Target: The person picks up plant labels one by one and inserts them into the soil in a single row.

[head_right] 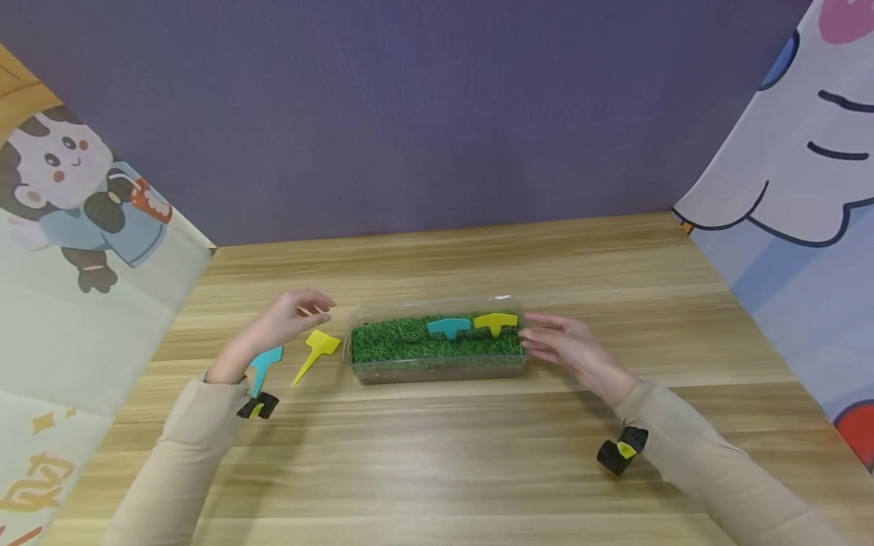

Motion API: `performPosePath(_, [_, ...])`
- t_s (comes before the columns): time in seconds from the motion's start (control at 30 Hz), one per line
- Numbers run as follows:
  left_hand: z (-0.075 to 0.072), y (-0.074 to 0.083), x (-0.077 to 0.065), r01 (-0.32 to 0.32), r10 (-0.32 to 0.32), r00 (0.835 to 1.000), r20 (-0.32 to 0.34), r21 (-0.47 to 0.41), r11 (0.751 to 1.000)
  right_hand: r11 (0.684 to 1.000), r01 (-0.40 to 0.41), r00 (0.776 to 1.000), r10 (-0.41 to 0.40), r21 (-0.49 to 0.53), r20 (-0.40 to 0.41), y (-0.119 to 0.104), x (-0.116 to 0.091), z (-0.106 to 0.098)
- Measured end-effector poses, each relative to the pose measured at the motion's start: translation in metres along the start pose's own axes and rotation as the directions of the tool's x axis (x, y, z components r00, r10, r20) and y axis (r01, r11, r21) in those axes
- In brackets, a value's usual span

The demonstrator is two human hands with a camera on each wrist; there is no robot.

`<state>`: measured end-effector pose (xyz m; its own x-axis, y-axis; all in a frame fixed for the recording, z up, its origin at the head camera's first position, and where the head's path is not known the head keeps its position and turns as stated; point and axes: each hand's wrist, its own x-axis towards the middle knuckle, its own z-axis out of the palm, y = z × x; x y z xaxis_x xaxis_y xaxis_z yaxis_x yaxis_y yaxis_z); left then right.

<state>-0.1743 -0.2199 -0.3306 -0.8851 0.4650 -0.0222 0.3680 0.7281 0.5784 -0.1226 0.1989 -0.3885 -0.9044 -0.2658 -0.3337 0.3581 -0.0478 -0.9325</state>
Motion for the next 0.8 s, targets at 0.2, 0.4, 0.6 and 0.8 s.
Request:
performPosePath(0.2, [0.001,-0.012,-0.002,0.053,-0.054,0.998,0.024,0.031,0.998,1.000,0.007,1.000,-0.007,0.000,0.002,0.000,-0.001,0.000])
performPosePath(0.4, [0.006,-0.025,-0.004,0.082,-0.084,0.996,0.037,0.055,0.995,1.000,0.002,1.000,-0.002,0.005,0.002,0.000,-0.001,0.000])
performPosePath(0.6, [0.010,-0.036,-0.004,0.065,-0.067,0.997,0.036,0.046,0.997,1.000,-0.004,1.000,0.004,0.010,0.002,0.000,0.000,0.000])
performPosePath(0.8, [0.013,-0.045,-0.004,0.052,-0.054,0.997,0.060,0.034,0.998,1.000,-0.006,1.000,0.006,0.001,-0.001,0.000,0.000,0.000])
